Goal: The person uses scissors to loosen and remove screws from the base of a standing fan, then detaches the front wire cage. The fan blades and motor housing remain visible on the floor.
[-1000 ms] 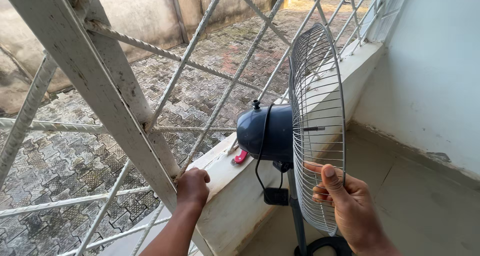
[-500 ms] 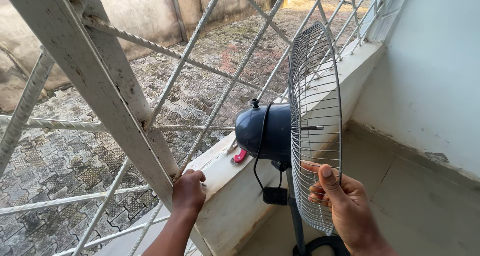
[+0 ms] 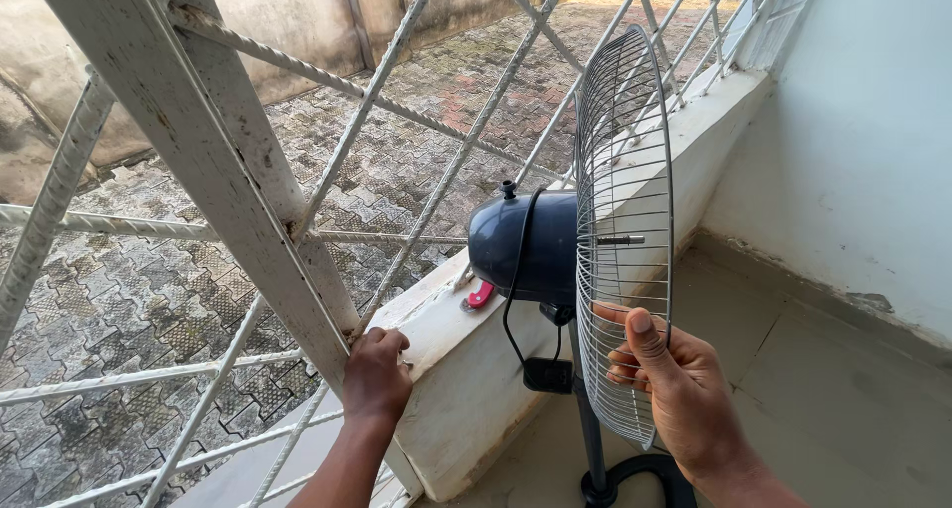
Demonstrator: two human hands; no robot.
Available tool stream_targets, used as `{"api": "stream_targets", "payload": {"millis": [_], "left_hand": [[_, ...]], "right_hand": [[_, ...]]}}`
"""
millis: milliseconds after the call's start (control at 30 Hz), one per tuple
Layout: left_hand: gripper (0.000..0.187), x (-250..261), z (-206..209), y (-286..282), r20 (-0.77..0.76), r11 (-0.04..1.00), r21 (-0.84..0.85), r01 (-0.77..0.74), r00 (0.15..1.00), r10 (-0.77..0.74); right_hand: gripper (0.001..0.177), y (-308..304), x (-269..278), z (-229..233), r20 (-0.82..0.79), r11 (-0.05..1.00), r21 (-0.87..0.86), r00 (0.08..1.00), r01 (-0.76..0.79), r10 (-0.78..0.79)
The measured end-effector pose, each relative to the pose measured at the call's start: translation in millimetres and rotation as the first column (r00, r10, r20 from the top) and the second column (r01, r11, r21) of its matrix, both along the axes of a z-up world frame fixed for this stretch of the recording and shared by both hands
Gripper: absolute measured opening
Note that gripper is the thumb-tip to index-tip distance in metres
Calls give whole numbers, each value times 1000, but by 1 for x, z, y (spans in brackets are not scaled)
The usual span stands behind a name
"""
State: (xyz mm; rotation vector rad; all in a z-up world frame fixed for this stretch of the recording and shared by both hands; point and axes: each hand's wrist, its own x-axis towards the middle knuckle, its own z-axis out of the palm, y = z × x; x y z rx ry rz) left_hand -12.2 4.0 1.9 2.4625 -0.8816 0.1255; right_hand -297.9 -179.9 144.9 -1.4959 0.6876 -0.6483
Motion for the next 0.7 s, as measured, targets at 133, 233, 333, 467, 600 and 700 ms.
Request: {"api": "stream_targets", "payload": {"millis": [133,233,333,467,600,700], "left_hand": [[18,-10,14,5,69,1000,3,4,998,-4],[12,-26,28,4,-74,989,122,-89,992,99],[10,-43,44,1,-204,982,118,-145,965,167],[18,-63,54,-23,-364,994,19,-109,925,108],[31,-82,52,-61,-457,984,-166,69,879,-138],[37,-96,51,-91,-528,951,-278,134,806,-268]], "right_hand": [[72,-1,0,-1,3,1000,-3,1000,1,-1],[72,-3,-2,-2,-2,1000,19,1000,-1,1],[72,1,1,0,-8,999,44,1000,-10,10],[70,6,7,2,82,997,67,996,-31,25],[69,11,11,-1,156,996,49,985,-79,70],[66,15,16,-1,192,996,55,979,-75,63]]}}
